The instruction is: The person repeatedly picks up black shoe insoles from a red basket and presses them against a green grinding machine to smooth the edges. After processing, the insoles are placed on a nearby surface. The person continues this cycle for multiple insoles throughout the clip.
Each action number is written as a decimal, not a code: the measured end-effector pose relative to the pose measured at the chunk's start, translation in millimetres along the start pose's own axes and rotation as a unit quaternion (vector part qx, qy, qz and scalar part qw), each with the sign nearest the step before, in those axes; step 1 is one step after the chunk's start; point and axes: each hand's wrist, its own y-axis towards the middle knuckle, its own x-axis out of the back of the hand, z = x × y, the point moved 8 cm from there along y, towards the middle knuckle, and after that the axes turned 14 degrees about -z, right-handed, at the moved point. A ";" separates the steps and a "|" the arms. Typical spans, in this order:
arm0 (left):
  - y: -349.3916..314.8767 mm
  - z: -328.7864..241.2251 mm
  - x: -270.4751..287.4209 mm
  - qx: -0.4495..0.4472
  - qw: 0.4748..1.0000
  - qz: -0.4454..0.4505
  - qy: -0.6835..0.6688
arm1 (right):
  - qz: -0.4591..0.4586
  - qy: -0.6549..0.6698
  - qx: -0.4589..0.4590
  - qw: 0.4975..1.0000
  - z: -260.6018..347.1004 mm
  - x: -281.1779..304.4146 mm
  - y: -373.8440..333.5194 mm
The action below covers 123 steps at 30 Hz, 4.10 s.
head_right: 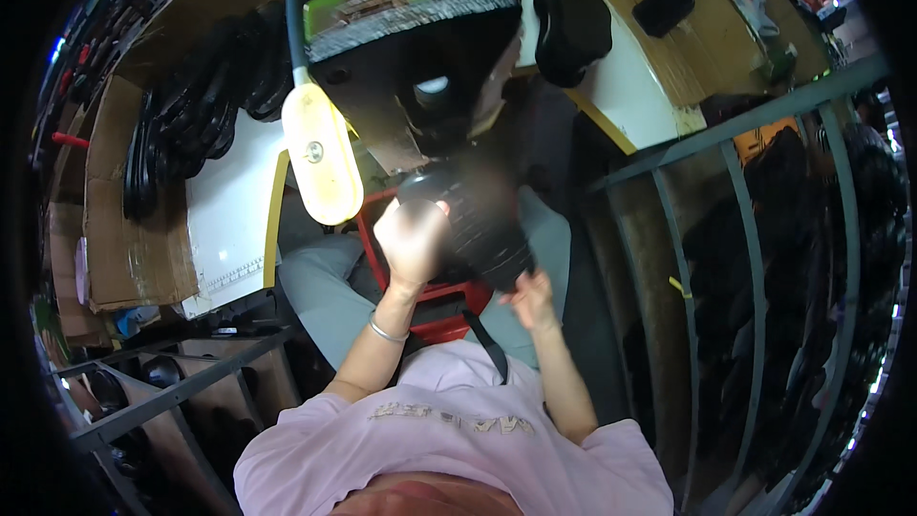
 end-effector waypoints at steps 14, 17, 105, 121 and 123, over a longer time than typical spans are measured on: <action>55.4 -33.3 112.4 0.070 0.995 0.073 0.015 | 0.074 -0.213 0.210 0.951 159.9 -178.0 48.0; 58.7 -14.3 150.4 0.152 0.986 0.063 -0.029 | 0.116 -0.237 0.193 0.945 128.9 -204.2 33.6; 128.1 72.6 -223.4 0.227 0.957 -0.156 -0.090 | -0.146 -0.331 0.176 0.916 317.9 -139.7 297.6; 84.5 91.4 -201.2 0.218 0.971 -0.065 -0.074 | -0.148 -0.228 0.184 0.945 288.3 -97.8 228.4; 83.1 96.1 -193.7 0.228 0.964 -0.093 -0.101 | -0.096 -0.226 0.088 0.965 266.6 -105.6 187.1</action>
